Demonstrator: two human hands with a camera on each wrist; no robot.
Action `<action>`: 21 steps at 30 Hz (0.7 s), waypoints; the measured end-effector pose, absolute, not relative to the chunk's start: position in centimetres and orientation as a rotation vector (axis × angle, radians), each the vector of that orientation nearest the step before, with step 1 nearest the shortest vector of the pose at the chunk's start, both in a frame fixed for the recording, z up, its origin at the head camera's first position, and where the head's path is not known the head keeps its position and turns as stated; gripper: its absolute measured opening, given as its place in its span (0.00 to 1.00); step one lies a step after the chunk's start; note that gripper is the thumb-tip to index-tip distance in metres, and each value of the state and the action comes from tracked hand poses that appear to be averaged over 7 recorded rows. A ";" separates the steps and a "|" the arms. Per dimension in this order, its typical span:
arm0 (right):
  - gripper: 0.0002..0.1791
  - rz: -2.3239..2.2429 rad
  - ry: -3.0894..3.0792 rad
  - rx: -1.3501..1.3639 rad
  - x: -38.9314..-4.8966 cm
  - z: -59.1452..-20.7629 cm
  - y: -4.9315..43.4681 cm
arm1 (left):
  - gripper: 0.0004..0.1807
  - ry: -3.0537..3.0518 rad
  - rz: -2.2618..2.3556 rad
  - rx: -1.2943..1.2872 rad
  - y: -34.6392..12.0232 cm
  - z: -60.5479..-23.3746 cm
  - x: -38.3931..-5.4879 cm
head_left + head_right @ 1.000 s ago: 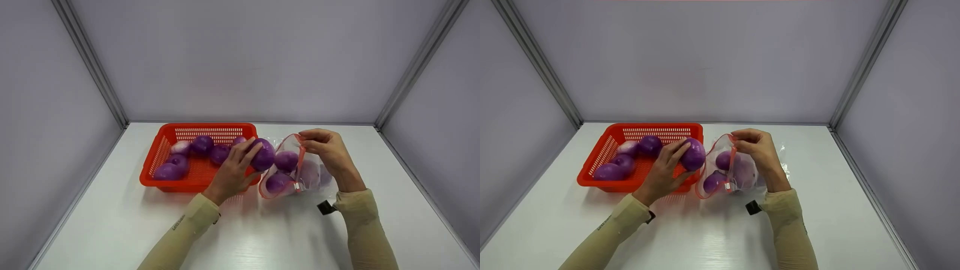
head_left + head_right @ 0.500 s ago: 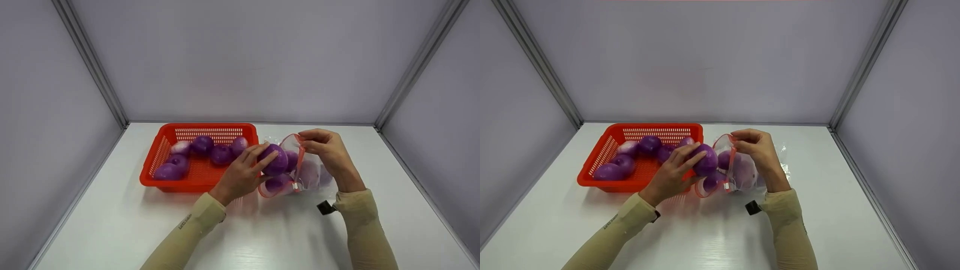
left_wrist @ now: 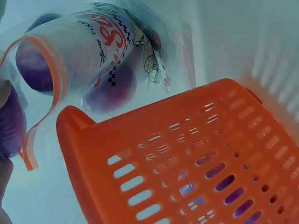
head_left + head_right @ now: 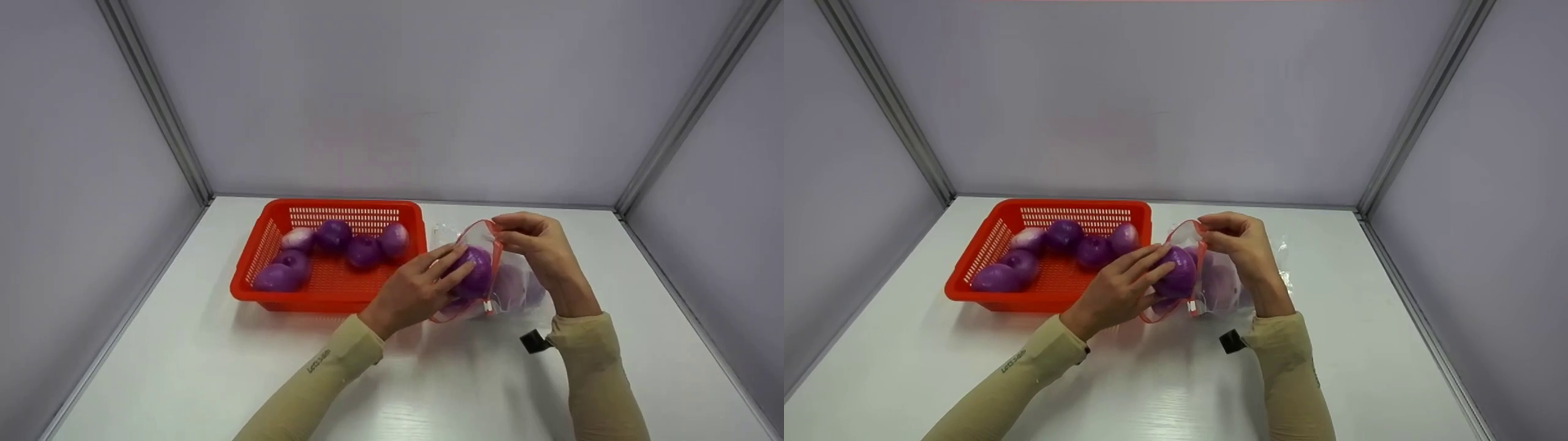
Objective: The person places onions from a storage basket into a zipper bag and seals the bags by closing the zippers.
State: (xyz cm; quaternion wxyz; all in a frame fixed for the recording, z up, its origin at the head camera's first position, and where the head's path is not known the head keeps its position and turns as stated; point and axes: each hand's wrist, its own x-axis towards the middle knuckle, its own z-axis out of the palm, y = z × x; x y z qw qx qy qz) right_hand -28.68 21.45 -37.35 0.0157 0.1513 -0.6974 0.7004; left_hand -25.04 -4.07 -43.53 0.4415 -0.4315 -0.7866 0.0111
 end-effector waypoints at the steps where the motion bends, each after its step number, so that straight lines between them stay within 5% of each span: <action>1: 0.18 2.178 -2.169 0.471 -28.7 -37.3 21.5 | 0.34 -1.958 0.027 -1.068 -3.9 -43.5 -25.0; 8: 0.18 2.173 -2.179 0.491 -28.8 -37.3 21.4 | 0.35 -1.983 0.052 -1.067 -3.5 -43.8 -25.0; 21: 0.14 2.202 -2.148 0.451 -28.8 -37.3 21.5 | 0.20 -2.026 0.033 -1.176 -3.5 -44.1 -25.0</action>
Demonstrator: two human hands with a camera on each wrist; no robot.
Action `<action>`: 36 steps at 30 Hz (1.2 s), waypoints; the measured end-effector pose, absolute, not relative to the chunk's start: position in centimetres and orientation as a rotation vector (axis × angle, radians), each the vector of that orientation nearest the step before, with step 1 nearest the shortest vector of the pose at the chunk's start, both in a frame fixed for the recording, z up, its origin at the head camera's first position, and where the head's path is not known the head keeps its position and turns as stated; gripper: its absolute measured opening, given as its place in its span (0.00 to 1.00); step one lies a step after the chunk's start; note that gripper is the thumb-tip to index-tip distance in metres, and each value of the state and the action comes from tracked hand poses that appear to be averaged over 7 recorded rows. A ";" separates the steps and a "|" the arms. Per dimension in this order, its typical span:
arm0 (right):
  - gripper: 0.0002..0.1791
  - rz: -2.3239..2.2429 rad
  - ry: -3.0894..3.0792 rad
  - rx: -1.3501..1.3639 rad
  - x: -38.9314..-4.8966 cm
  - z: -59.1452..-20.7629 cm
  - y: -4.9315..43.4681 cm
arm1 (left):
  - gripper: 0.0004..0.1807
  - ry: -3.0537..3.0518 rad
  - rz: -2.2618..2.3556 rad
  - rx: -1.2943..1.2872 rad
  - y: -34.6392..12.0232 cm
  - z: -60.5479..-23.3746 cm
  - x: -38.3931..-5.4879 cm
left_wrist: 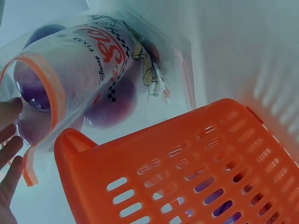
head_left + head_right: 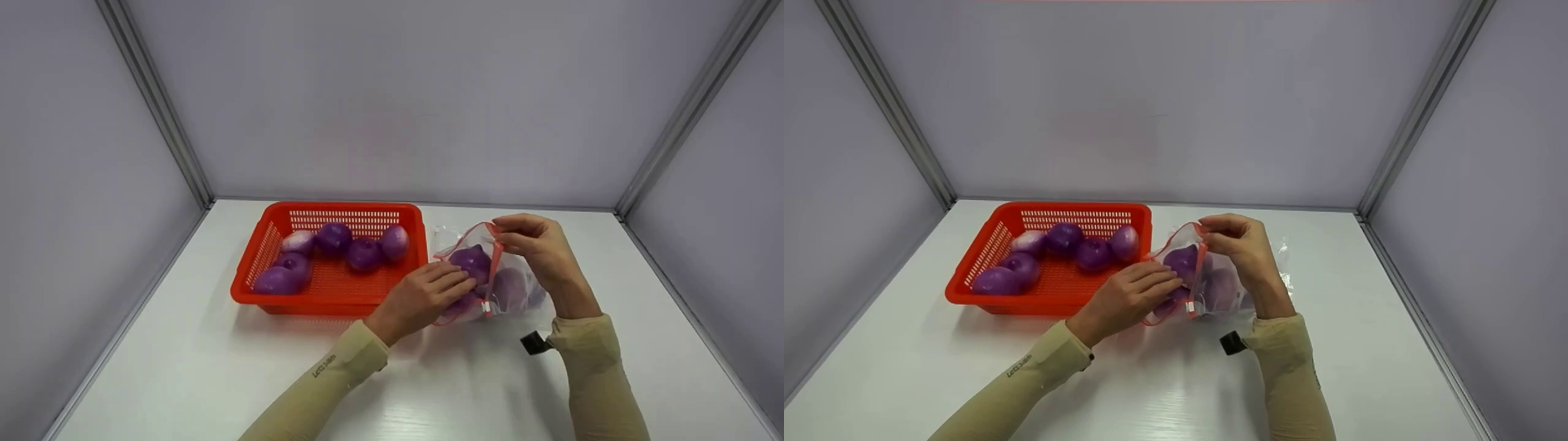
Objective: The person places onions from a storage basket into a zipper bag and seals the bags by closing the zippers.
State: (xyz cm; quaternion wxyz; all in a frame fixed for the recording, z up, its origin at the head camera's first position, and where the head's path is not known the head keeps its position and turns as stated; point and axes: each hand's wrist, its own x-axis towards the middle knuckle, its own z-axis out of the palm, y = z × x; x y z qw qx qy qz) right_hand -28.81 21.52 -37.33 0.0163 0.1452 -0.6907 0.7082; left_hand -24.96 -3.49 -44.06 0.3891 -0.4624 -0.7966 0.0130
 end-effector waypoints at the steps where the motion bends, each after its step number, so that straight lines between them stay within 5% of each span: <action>1: 0.14 2.199 -2.148 0.446 -28.8 -37.3 21.5 | 0.19 -2.024 0.031 -1.186 -3.5 -44.1 -25.0; 23: 0.15 2.194 -2.158 0.439 -28.7 -37.2 21.8 | 0.16 -2.082 -0.011 -1.059 -5.2 -44.8 -25.0; 36: 0.15 2.199 -2.152 0.440 -28.5 -37.3 21.7 | 0.17 -2.274 -0.596 -0.884 -4.8 -45.0 -25.3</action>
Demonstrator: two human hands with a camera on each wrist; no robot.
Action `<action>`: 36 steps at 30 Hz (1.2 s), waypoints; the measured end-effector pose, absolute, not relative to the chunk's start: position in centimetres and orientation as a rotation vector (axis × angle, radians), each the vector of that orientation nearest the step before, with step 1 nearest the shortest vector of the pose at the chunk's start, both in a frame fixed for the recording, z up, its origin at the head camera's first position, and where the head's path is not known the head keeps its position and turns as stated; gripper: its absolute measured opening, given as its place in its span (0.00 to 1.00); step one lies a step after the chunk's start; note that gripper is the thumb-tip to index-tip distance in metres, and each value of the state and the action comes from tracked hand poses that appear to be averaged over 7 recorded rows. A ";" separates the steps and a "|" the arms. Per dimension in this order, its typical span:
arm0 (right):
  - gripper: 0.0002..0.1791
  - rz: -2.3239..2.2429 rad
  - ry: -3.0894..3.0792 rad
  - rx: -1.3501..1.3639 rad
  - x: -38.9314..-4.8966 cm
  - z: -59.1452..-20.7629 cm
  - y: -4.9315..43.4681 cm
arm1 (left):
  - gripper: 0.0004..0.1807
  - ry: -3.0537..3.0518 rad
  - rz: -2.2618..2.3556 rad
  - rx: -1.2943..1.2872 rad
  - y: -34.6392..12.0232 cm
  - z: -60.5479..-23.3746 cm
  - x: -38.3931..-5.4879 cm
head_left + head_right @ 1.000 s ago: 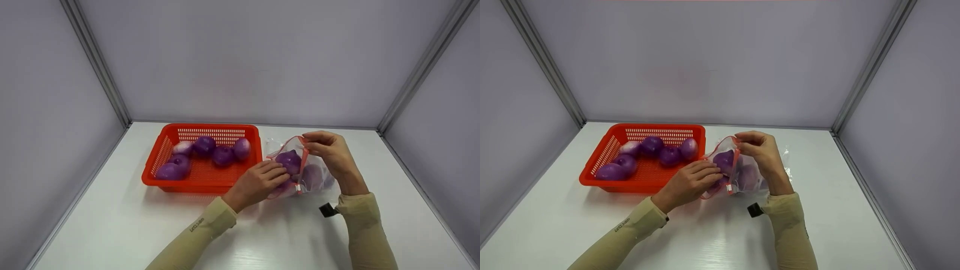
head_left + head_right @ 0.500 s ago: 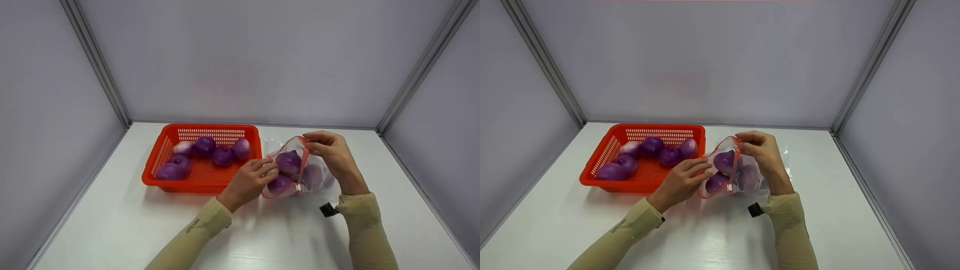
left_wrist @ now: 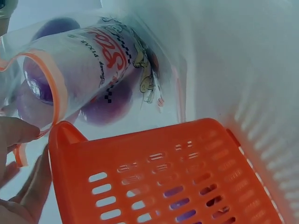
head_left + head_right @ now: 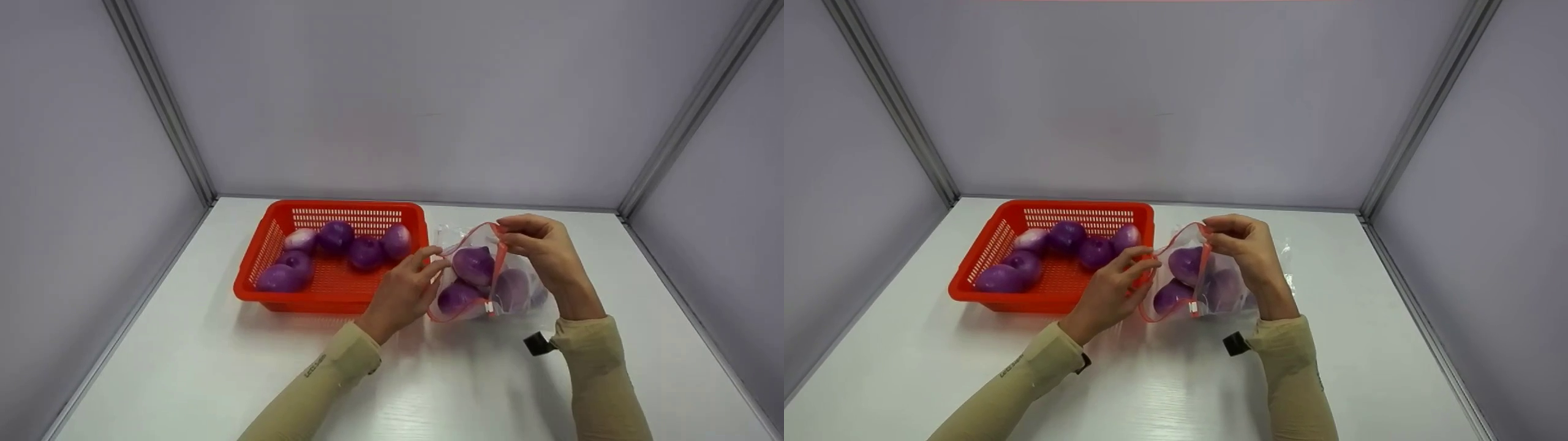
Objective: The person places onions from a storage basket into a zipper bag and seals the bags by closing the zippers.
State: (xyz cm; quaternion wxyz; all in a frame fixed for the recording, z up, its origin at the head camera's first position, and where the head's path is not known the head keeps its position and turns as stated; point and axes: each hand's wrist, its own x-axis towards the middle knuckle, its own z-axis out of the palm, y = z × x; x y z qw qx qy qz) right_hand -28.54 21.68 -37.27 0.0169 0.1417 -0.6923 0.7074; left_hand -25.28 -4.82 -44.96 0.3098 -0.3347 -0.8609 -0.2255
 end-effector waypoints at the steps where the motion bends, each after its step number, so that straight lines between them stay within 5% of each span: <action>1: 0.15 2.195 -2.154 0.438 -28.5 -37.3 21.7 | 0.17 -2.290 -0.624 -0.878 -4.8 -44.9 -25.3; 36: 0.18 2.188 -2.145 0.469 -28.4 -37.7 22.2 | 0.10 -2.084 -0.587 -0.939 -4.7 -43.0 -26.7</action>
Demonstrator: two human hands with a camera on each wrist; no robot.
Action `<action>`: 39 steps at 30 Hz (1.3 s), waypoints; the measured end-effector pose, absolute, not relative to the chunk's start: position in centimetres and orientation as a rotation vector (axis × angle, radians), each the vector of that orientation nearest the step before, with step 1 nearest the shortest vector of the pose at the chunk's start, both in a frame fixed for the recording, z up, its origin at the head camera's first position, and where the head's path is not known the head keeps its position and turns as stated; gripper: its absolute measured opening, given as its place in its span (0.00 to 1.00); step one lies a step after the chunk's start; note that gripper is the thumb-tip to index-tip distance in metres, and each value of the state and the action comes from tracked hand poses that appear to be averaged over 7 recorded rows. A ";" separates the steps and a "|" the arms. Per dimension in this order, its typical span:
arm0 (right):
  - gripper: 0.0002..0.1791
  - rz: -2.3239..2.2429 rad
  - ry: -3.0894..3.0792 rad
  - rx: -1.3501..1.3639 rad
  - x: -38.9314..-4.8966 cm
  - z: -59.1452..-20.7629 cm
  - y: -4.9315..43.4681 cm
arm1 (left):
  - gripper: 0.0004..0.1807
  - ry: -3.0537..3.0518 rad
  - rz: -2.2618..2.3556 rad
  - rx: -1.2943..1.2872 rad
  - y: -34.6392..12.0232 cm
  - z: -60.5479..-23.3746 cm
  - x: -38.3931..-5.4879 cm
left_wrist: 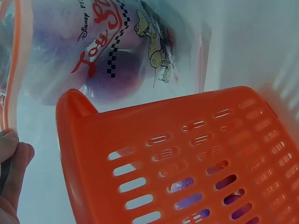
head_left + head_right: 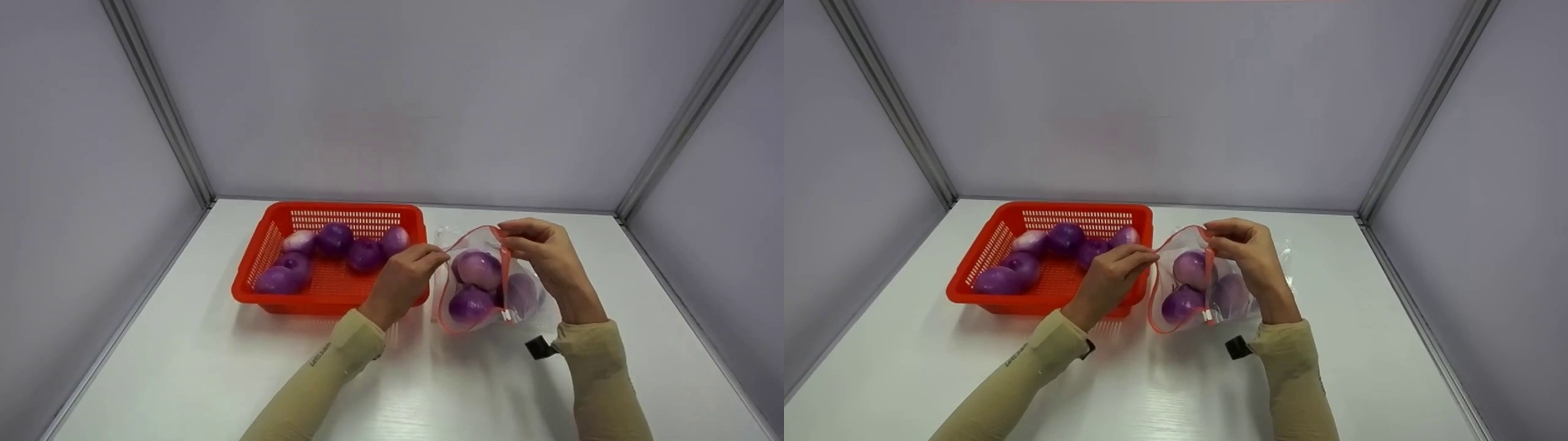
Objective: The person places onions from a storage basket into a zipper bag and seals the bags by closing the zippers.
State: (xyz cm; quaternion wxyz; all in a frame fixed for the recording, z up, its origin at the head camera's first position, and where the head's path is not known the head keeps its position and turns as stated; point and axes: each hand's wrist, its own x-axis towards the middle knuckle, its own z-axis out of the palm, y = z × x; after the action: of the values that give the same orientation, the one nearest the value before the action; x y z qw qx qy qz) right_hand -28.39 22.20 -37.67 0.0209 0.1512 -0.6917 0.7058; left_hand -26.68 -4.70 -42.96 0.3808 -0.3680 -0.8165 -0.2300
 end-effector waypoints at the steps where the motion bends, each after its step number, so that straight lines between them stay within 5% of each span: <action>1: 0.18 2.189 -2.146 0.473 -28.4 -37.7 22.2 | 0.10 -2.084 -0.589 -0.939 -4.7 -42.9 -26.7; 13: 0.17 1.958 -2.322 0.647 -27.2 -37.9 22.4 | 0.06 -2.061 -0.568 -0.906 -4.3 -42.9 -27.0; 23: 0.18 1.414 -2.516 1.048 -23.7 -38.8 25.7 | 0.07 -2.109 -0.575 -0.822 -4.1 -41.6 -27.2; 30: 0.28 1.272 -2.548 1.296 -22.4 -39.7 27.6 | 0.05 -2.137 -0.728 -0.802 -4.5 -40.8 -27.3; 39: 0.23 0.936 -2.441 1.249 -22.0 -39.8 28.3 | 0.06 -2.155 -0.787 -0.778 -4.9 -39.9 -27.3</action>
State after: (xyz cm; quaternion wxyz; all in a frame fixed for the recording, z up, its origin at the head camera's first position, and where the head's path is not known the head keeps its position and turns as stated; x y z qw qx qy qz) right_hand -22.04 28.29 -39.78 0.1220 0.4279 -0.8362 0.3207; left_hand -27.31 -4.87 -39.94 0.3517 -0.3005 -0.8328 -0.3041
